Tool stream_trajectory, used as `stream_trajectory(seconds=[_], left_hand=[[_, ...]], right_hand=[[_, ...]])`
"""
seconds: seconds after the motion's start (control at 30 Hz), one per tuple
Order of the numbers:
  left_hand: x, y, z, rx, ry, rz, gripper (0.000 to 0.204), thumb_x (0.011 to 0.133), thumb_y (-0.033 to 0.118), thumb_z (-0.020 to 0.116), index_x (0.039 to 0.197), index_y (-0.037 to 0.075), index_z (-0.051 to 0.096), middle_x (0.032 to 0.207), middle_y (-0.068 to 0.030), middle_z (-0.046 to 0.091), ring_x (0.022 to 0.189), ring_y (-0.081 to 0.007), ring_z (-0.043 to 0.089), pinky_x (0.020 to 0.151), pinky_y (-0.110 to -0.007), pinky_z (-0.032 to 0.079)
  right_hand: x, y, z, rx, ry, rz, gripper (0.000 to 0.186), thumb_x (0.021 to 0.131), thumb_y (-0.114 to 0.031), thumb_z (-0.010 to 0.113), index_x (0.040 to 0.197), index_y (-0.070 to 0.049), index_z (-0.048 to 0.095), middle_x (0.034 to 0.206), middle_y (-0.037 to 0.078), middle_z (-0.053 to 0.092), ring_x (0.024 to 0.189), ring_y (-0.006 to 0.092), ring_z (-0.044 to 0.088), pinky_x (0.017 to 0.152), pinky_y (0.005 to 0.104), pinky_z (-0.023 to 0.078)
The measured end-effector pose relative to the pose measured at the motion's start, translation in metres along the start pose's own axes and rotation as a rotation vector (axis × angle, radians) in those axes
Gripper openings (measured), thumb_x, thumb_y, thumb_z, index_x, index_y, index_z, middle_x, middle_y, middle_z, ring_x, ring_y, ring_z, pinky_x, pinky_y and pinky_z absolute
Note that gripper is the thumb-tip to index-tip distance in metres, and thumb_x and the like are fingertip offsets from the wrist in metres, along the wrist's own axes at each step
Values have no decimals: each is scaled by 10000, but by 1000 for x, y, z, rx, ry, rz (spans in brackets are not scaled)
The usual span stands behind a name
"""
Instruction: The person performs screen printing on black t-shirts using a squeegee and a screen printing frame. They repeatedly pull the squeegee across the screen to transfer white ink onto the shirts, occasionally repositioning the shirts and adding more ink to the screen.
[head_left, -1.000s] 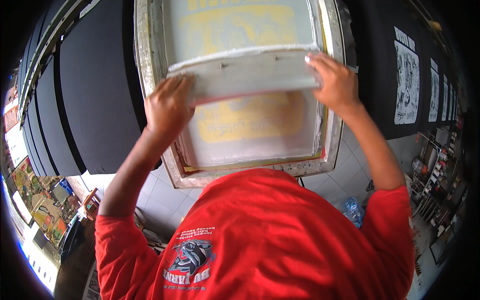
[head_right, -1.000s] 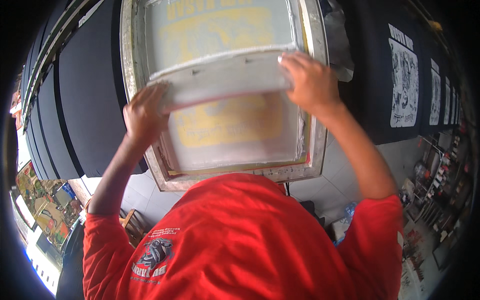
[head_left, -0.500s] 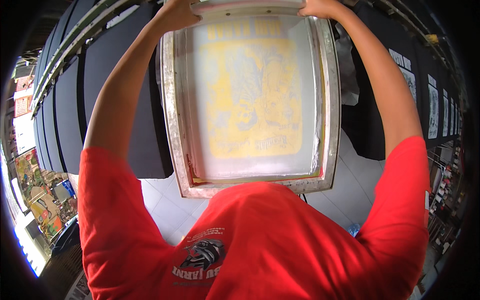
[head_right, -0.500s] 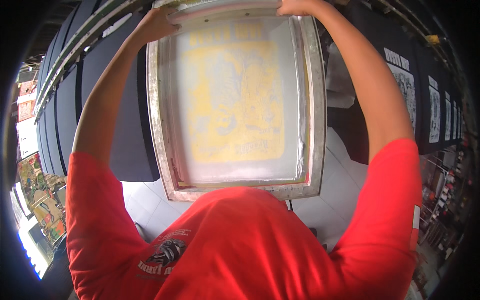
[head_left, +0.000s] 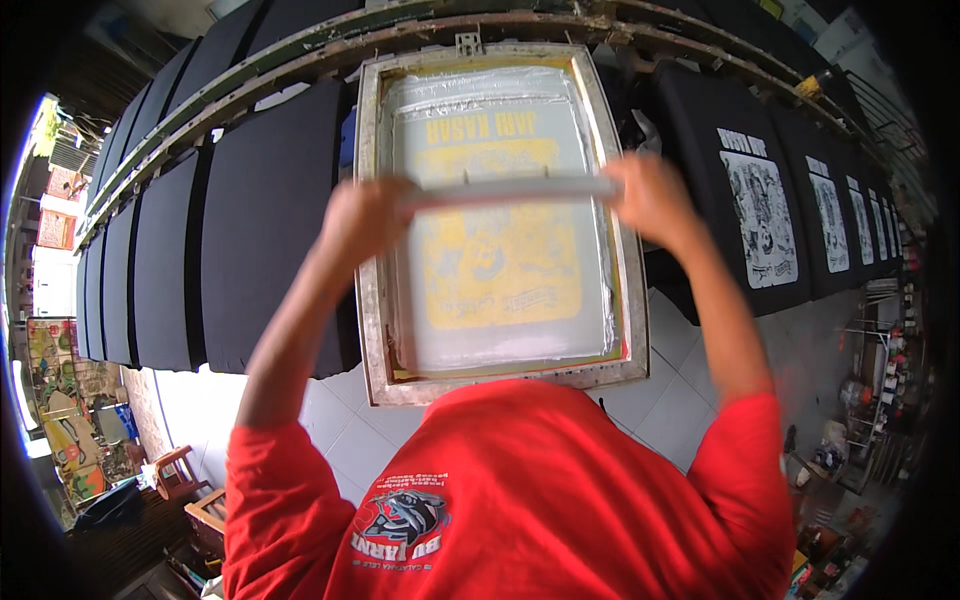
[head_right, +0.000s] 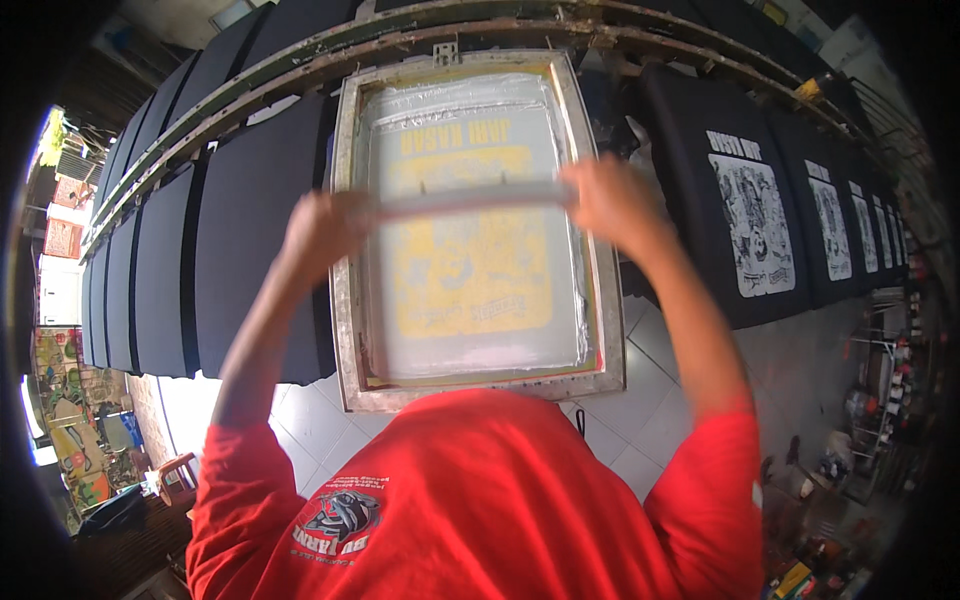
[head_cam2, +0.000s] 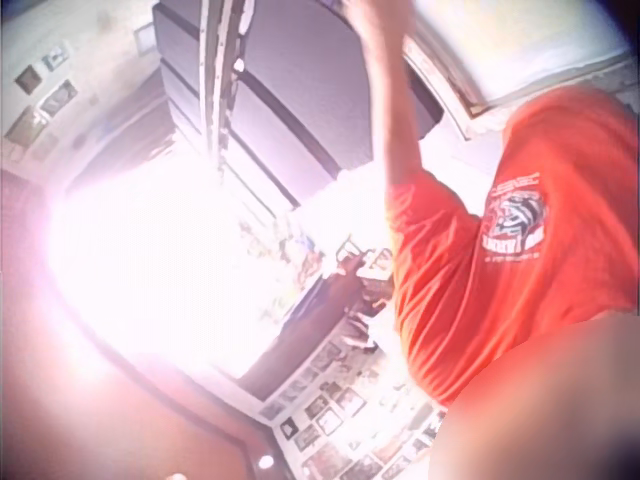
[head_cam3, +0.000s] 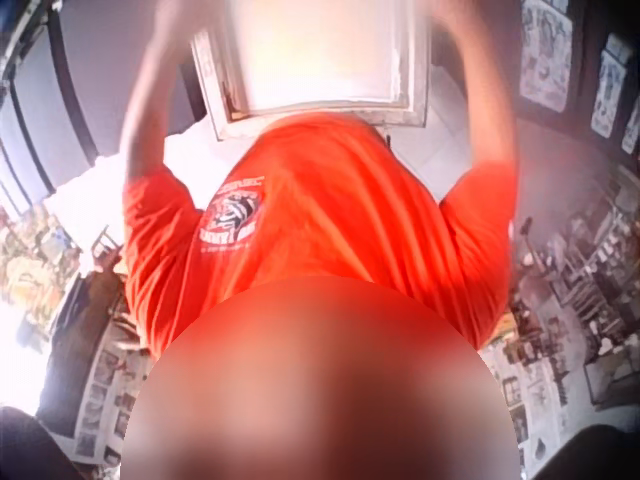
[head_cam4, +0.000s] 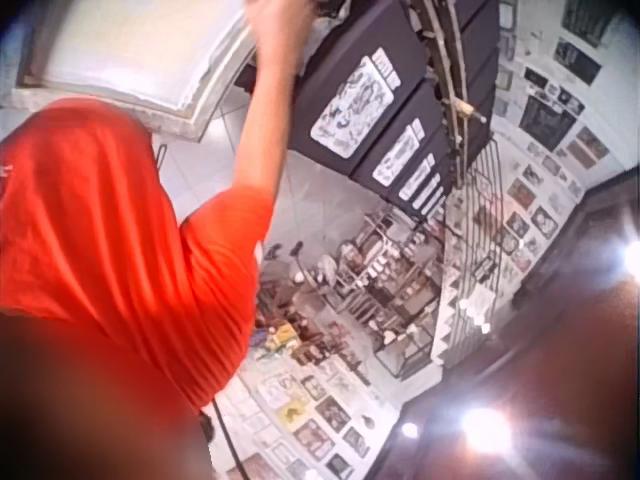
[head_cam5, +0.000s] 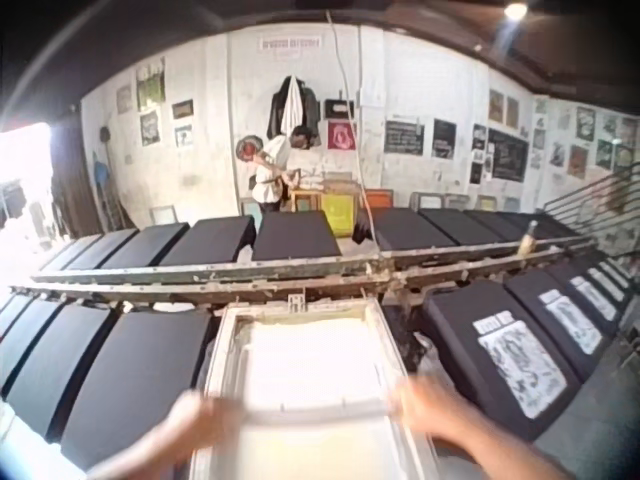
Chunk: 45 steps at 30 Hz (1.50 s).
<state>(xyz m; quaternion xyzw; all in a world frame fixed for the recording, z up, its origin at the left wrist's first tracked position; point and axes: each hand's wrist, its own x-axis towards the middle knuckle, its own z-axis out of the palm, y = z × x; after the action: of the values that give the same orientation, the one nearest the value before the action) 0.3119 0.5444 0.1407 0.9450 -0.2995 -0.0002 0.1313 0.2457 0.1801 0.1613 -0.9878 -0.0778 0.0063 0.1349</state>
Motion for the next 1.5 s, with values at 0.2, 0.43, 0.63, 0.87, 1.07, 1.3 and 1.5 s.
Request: stream_trajectory(seconds=[0.2,0.43,0.63,0.87,1.07,1.3,1.5], left_hand=[[-180,72,62,-151,117,169,270,692,41,672,958,58,627,928,-87,642,913,-281,641,752,-397,545],[-247,101,104,-123,131,64,476,656,215,800,1072,50,638,1136,-102,635,1104,-306,589,911,-428,496],[-251,110,97,-149,110,26,703,634,350,851,1209,52,579,1271,-153,553,1203,-353,509,994,-469,429],[-269,49,139,-294,583,-644,616,836,417,720,1256,2,546,1221,-215,559,1159,-341,540,1002,-432,421],[-258,-5,155,-1195,180,-1069,585,955,482,544,1248,-24,554,1021,-109,656,820,-201,676,766,-359,532],[-254,1,146,-1146,254,-1065,547,946,466,578,1100,-56,635,800,-29,577,734,-121,521,650,-310,441],[-254,6,150,-1050,270,-1070,530,953,458,569,1077,-51,645,736,8,519,688,-101,462,609,-296,408]], right_hand=[[-192,-38,85,21,96,-75,393,643,-23,718,1032,-75,699,1112,85,687,1048,279,645,884,389,534],[-257,-51,131,23,188,-108,543,639,-222,830,1134,-66,668,1193,66,647,1191,263,564,996,388,469],[-264,-56,133,51,139,-92,717,668,-444,819,1233,-54,611,1313,91,575,1288,288,470,1063,409,405],[-263,-15,142,512,510,489,650,860,-439,680,1281,37,542,1333,246,534,1266,385,483,1068,424,376],[-246,31,175,897,122,723,730,923,-470,596,1297,144,468,1295,311,542,1228,392,527,1003,393,410],[-247,38,187,773,341,764,607,920,-427,623,1191,111,555,1122,215,637,1055,290,594,909,362,443],[-243,36,178,742,176,710,554,921,-438,619,1098,87,603,1036,197,667,991,293,621,850,390,459]])
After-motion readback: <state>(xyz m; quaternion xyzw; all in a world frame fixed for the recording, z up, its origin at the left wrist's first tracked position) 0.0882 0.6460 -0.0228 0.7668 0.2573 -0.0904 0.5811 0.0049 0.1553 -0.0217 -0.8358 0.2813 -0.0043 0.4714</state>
